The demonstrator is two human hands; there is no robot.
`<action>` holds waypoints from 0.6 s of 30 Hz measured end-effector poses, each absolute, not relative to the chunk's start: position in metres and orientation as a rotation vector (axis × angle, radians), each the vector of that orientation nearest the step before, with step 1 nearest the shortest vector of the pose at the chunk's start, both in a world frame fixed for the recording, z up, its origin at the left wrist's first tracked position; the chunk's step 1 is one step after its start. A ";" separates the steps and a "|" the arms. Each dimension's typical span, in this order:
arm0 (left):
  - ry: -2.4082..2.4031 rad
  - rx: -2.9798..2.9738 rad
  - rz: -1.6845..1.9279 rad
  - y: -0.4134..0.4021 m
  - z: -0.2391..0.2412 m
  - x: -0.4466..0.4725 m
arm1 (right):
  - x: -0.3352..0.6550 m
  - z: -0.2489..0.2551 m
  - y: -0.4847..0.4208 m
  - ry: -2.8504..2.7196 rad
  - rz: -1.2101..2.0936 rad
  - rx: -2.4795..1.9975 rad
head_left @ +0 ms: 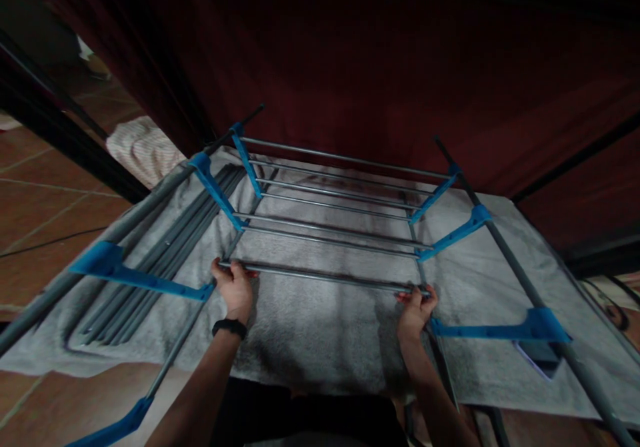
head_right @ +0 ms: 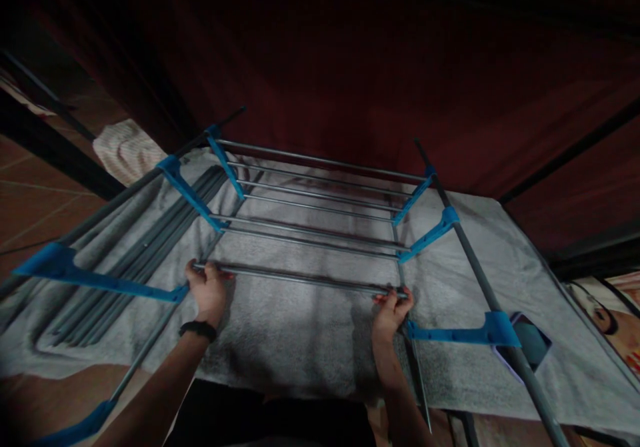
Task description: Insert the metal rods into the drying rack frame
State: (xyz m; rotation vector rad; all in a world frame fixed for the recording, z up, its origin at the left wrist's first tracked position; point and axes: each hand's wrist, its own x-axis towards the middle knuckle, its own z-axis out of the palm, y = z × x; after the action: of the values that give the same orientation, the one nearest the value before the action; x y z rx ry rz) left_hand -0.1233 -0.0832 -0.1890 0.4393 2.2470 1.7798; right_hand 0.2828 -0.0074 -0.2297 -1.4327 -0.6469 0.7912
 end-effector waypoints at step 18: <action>2.208 0.471 1.794 -0.093 -0.195 -0.124 | 0.295 -0.235 -0.013 -0.658 0.759 -1.420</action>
State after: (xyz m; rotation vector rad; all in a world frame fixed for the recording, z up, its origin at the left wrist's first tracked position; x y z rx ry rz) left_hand -0.1238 -0.0934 -0.1946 0.4712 2.2076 1.7943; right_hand 0.2945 -0.0129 -0.2353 -1.4197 -0.6585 0.7591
